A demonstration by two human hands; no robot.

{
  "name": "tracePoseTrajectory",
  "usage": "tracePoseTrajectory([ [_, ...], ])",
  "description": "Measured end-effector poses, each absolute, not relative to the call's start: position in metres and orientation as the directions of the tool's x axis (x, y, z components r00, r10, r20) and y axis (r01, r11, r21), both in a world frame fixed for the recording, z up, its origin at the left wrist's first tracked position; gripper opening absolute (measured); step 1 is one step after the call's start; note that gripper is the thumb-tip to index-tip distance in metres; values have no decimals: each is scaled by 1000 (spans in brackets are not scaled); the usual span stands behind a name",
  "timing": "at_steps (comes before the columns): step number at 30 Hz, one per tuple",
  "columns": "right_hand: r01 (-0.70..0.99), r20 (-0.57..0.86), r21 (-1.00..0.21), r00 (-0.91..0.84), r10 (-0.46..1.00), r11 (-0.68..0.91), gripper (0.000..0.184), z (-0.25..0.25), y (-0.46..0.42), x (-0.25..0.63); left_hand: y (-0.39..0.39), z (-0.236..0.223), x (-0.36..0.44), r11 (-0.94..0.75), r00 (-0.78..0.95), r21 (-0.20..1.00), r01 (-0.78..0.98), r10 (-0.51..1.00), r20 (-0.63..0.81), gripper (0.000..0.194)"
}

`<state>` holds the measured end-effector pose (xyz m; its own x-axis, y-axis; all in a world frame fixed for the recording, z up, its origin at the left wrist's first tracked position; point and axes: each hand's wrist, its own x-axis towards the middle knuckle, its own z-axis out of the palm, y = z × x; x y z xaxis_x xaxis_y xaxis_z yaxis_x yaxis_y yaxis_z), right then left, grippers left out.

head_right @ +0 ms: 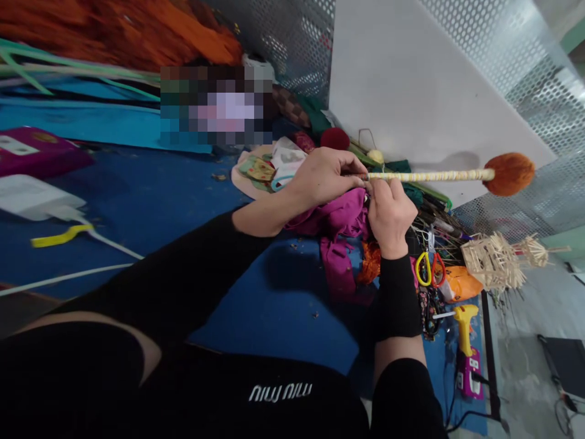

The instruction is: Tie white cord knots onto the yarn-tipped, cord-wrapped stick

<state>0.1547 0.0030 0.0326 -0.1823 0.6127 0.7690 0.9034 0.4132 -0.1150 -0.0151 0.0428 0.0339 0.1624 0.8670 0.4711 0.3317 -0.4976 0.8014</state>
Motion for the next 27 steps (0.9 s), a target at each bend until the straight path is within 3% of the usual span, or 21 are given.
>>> tracePoseTrajectory([
  [4,918,762,-91,-185,621,386,32,37,7,164,32,35,-11,-509,210,682,525,854,476,16],
  [8,914,771,-50,-222,597,404,33,38,12,169,27,34,-7,-526,219,608,595,834,507,21],
  [13,910,727,-96,-212,653,403,28,44,12,171,27,31,-7,-572,295,453,684,784,546,25],
  [20,889,619,-239,-170,767,390,23,51,10,179,26,25,-6,-676,402,307,670,678,616,23],
  [27,864,495,-309,-212,842,399,25,52,13,187,27,23,-8,-741,553,95,665,574,604,33],
])
